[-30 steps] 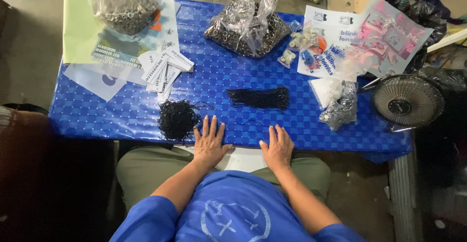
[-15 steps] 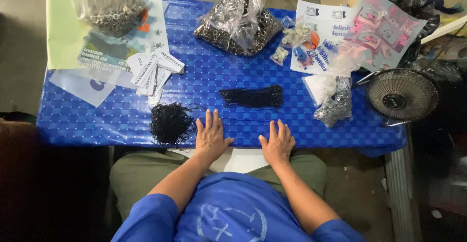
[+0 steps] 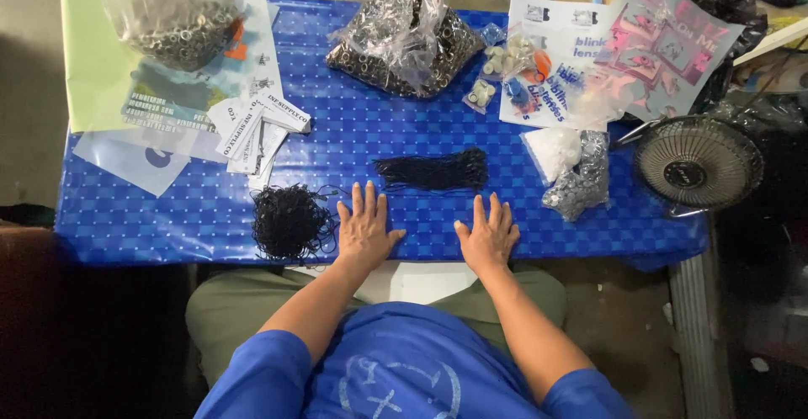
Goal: Sorting small black zip ties and other small components on a table into organized piles.
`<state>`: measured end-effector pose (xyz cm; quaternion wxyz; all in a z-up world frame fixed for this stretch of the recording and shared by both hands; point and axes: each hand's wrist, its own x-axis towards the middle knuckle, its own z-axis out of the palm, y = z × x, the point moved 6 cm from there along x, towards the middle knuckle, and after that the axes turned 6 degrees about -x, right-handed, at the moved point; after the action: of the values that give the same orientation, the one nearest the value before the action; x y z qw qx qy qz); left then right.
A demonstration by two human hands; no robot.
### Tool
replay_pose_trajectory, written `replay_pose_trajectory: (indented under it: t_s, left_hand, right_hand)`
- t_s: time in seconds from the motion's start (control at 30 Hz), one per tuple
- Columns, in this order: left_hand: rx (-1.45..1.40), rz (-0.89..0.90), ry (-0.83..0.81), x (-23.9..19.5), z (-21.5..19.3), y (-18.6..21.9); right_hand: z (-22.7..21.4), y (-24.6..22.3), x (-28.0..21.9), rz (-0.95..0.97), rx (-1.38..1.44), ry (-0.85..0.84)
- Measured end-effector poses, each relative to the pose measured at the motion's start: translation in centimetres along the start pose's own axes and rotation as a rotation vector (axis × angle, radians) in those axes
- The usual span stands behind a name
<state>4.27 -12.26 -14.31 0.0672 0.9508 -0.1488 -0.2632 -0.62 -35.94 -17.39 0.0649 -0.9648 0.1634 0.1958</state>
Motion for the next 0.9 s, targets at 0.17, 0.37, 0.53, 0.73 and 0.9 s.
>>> replay_pose_trajectory:
  t_s: [0.17,0.37,0.53,0.73,0.9]
  left_hand:
    - [-0.017,-0.017,-0.006,0.6,0.4,-0.5]
    - [-0.081,-0.055,-0.039,0.9,0.4,-0.4]
    - [-0.112,-0.065,-0.033,0.7,0.3,-0.5]
    - [-0.090,-0.034,0.008,0.2,0.2,-0.7]
    - [-0.056,0.303,0.208,0.2,1.4,1.2]
  right_hand:
    - [0.1,0.1,0.2,-0.004,0.028,-0.006]
    - [0.1,0.3,0.6,-0.014,-0.002,-0.014]
    - [0.1,0.5,0.4,-0.022,-0.014,-0.035]
    - [0.0,0.7,0.2,-0.036,0.002,-0.029]
    - [2.2,-0.4,0.1,-0.367,-0.084,0.491]
